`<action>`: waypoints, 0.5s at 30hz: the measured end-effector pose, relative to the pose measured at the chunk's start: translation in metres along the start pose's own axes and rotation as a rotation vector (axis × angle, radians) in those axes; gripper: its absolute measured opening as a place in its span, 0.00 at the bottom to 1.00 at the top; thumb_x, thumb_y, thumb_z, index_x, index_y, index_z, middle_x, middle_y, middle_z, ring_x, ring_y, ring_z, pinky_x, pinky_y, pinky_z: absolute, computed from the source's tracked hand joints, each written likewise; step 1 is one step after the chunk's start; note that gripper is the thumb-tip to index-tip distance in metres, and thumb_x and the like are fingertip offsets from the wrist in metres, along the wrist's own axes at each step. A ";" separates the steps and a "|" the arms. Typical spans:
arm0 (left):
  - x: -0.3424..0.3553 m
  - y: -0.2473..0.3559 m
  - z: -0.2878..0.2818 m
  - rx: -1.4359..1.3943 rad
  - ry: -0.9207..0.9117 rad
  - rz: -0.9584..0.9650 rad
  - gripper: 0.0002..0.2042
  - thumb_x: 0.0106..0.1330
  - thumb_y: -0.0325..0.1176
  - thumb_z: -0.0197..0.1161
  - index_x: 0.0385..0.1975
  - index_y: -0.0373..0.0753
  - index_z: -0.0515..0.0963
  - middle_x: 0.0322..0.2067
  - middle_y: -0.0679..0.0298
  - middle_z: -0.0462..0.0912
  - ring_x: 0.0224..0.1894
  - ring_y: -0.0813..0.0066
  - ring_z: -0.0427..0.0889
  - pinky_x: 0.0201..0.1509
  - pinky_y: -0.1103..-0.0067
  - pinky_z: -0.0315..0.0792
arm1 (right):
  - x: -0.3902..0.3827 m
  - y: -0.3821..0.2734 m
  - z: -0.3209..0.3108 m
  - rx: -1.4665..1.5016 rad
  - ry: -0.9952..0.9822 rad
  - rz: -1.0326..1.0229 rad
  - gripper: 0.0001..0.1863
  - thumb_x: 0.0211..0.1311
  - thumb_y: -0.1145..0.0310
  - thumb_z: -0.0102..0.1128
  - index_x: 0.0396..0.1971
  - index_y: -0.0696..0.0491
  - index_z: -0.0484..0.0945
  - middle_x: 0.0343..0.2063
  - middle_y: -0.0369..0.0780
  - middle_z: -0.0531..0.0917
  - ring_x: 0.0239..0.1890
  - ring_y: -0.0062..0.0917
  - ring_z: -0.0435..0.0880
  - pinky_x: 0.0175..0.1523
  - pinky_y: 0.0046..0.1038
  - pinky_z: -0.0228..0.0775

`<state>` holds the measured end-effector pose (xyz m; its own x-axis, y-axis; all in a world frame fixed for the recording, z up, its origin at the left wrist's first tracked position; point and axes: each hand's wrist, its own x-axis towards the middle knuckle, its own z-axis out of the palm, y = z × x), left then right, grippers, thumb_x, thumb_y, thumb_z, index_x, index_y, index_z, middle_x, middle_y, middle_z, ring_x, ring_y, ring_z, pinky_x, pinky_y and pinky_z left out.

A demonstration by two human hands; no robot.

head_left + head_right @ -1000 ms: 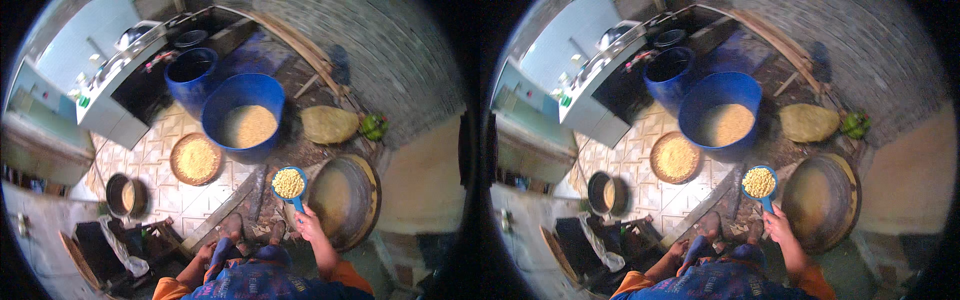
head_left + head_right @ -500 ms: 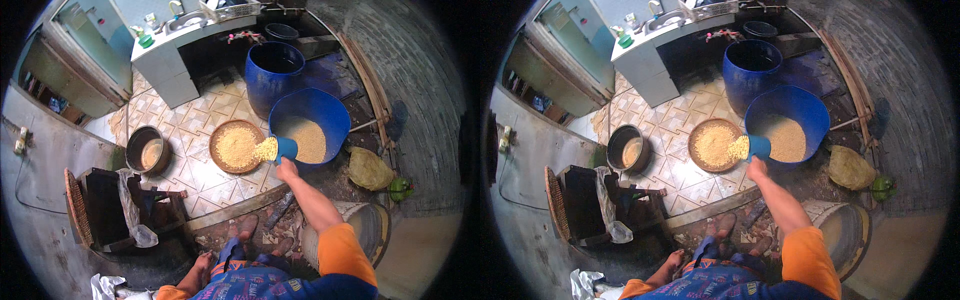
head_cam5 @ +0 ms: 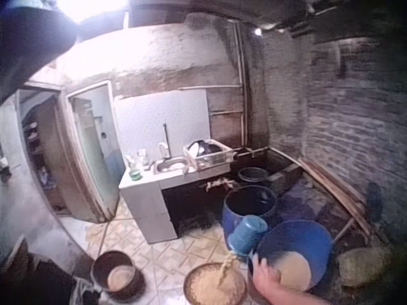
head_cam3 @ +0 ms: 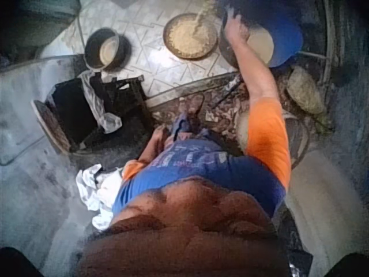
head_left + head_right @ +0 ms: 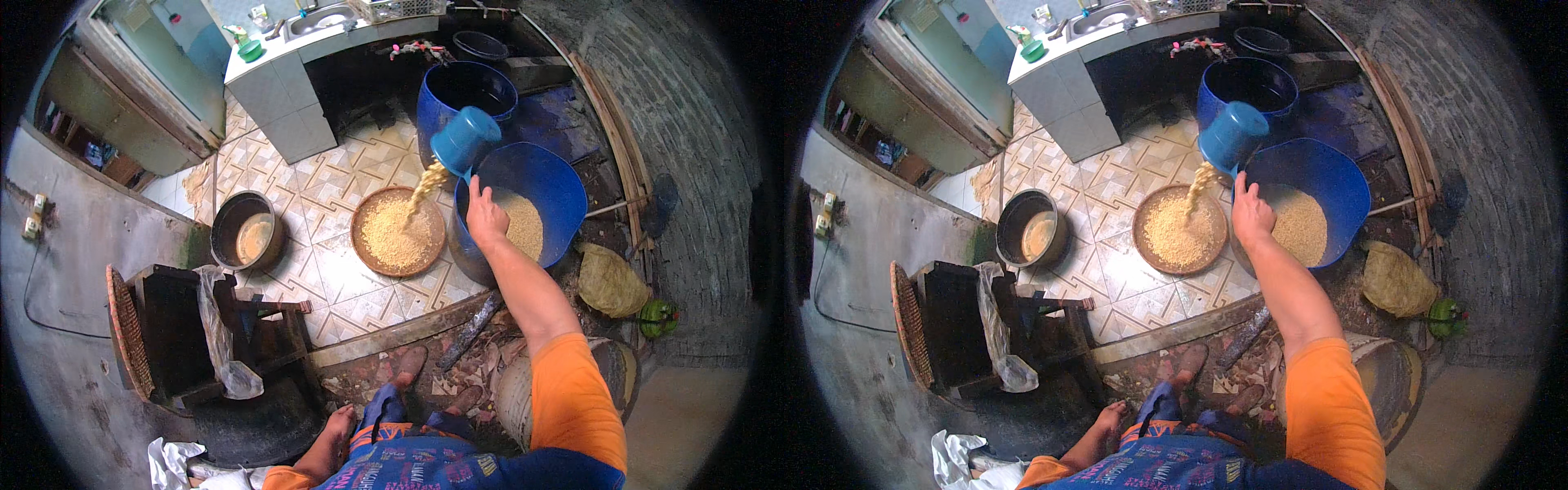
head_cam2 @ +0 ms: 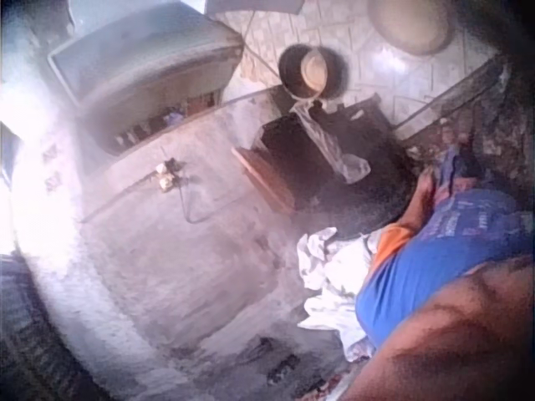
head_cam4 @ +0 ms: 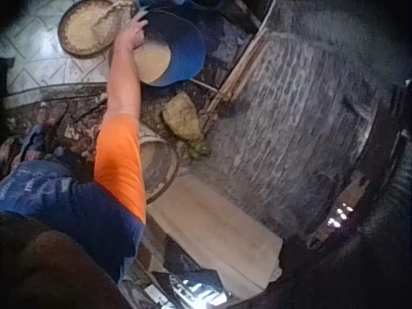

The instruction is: The person scoops yellow grains from a large metal pot using a blue plastic scoop and pours them into a blue plastic barrel. The person repeats this scooping and pouring action multiple times.

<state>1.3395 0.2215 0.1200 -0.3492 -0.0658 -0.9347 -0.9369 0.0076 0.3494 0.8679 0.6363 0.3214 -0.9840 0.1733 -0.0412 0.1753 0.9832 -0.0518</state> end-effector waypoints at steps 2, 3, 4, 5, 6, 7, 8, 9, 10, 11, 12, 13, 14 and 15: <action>0.001 0.008 0.002 0.038 -0.026 0.003 0.22 0.73 0.38 0.50 0.63 0.34 0.67 0.56 0.59 0.76 0.56 0.69 0.74 0.60 0.76 0.66 | -0.002 0.005 -0.005 -0.006 0.027 0.032 0.30 0.65 0.71 0.47 0.68 0.48 0.54 0.45 0.48 0.76 0.41 0.41 0.85 0.40 0.41 0.81; 0.002 0.013 0.000 0.120 -0.037 0.029 0.23 0.73 0.39 0.50 0.64 0.34 0.66 0.58 0.58 0.74 0.57 0.66 0.74 0.61 0.73 0.66 | -0.004 0.008 -0.007 -0.006 0.041 0.048 0.31 0.65 0.71 0.48 0.68 0.46 0.54 0.44 0.48 0.76 0.43 0.40 0.85 0.41 0.41 0.81; 0.003 0.019 0.000 0.205 -0.048 0.056 0.24 0.74 0.40 0.51 0.65 0.35 0.65 0.61 0.56 0.72 0.59 0.63 0.73 0.62 0.70 0.66 | -0.010 0.012 -0.007 0.079 0.062 0.042 0.32 0.64 0.72 0.49 0.67 0.47 0.54 0.44 0.49 0.76 0.44 0.40 0.84 0.42 0.39 0.80; 0.001 0.023 0.000 0.195 -0.026 0.036 0.23 0.74 0.39 0.51 0.64 0.35 0.66 0.55 0.59 0.75 0.54 0.67 0.75 0.57 0.73 0.68 | -0.021 0.017 -0.007 0.164 0.085 0.038 0.32 0.62 0.73 0.50 0.67 0.48 0.54 0.43 0.49 0.76 0.46 0.39 0.84 0.44 0.38 0.79; -0.010 0.037 0.010 0.188 -0.013 0.016 0.22 0.74 0.39 0.50 0.63 0.34 0.68 0.50 0.62 0.78 0.49 0.72 0.76 0.53 0.76 0.70 | -0.034 0.027 -0.005 0.241 0.109 0.040 0.33 0.61 0.75 0.51 0.67 0.48 0.55 0.42 0.49 0.76 0.47 0.39 0.83 0.45 0.36 0.78; -0.014 0.050 0.021 0.193 -0.012 0.000 0.21 0.74 0.38 0.50 0.62 0.33 0.69 0.45 0.64 0.80 0.44 0.76 0.77 0.48 0.80 0.72 | -0.044 0.050 0.010 0.464 0.201 -0.002 0.33 0.61 0.75 0.52 0.67 0.49 0.55 0.39 0.45 0.74 0.40 0.33 0.81 0.39 0.33 0.76; -0.010 0.054 0.027 0.193 -0.045 0.005 0.21 0.73 0.38 0.51 0.62 0.34 0.69 0.45 0.64 0.81 0.44 0.75 0.77 0.48 0.79 0.72 | -0.054 0.077 0.038 0.682 0.301 -0.042 0.33 0.61 0.75 0.53 0.66 0.50 0.55 0.36 0.41 0.73 0.33 0.28 0.79 0.34 0.31 0.73; -0.007 0.054 0.029 0.187 -0.064 0.009 0.22 0.73 0.38 0.51 0.63 0.34 0.68 0.45 0.64 0.81 0.44 0.75 0.78 0.48 0.79 0.72 | -0.068 0.096 0.056 0.907 0.406 -0.096 0.32 0.61 0.75 0.54 0.66 0.50 0.56 0.33 0.37 0.72 0.25 0.23 0.78 0.28 0.28 0.71; -0.008 0.053 0.025 0.172 -0.064 0.010 0.22 0.73 0.38 0.51 0.63 0.34 0.68 0.45 0.63 0.81 0.44 0.74 0.78 0.49 0.78 0.72 | -0.092 0.097 0.048 1.269 0.203 0.051 0.32 0.62 0.75 0.54 0.66 0.50 0.56 0.31 0.34 0.70 0.24 0.18 0.72 0.26 0.23 0.66; -0.005 0.051 0.020 0.264 -0.057 0.052 0.22 0.73 0.38 0.52 0.63 0.35 0.68 0.44 0.63 0.81 0.43 0.74 0.78 0.48 0.78 0.72 | -0.121 0.098 0.028 1.615 -0.004 0.209 0.32 0.62 0.74 0.55 0.66 0.50 0.57 0.29 0.31 0.68 0.22 0.13 0.67 0.25 0.18 0.62; 0.009 0.044 0.016 0.370 -0.072 0.101 0.22 0.73 0.38 0.52 0.63 0.35 0.68 0.43 0.63 0.82 0.42 0.74 0.78 0.48 0.78 0.72 | -0.150 0.113 0.020 1.802 -0.011 0.247 0.31 0.62 0.74 0.56 0.65 0.49 0.57 0.29 0.29 0.69 0.20 0.11 0.63 0.23 0.15 0.56; 0.014 0.043 0.014 0.479 -0.088 0.143 0.22 0.73 0.39 0.52 0.63 0.35 0.68 0.42 0.63 0.82 0.41 0.74 0.79 0.47 0.78 0.72 | -0.182 0.127 0.002 1.916 -0.002 0.299 0.34 0.62 0.74 0.57 0.67 0.48 0.55 0.30 0.30 0.69 0.21 0.11 0.64 0.24 0.16 0.57; 0.019 0.042 0.013 0.377 -0.154 0.059 0.21 0.73 0.38 0.53 0.62 0.37 0.69 0.41 0.61 0.82 0.40 0.73 0.79 0.47 0.77 0.73 | -0.212 0.144 0.003 1.932 0.061 0.355 0.34 0.62 0.75 0.56 0.67 0.50 0.56 0.31 0.30 0.69 0.23 0.11 0.65 0.25 0.16 0.59; 0.022 0.049 0.021 0.417 -0.185 0.056 0.21 0.73 0.39 0.52 0.61 0.37 0.69 0.40 0.61 0.83 0.40 0.72 0.80 0.47 0.76 0.73 | -0.246 0.169 0.007 1.941 0.145 0.429 0.33 0.62 0.76 0.55 0.68 0.51 0.56 0.32 0.30 0.69 0.25 0.10 0.66 0.26 0.16 0.61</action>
<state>1.2856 0.2416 0.1148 -0.3610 0.1247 -0.9242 -0.8296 0.4098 0.3793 1.1401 0.7589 0.3161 -0.8531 0.4388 -0.2821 0.0528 -0.4654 -0.8835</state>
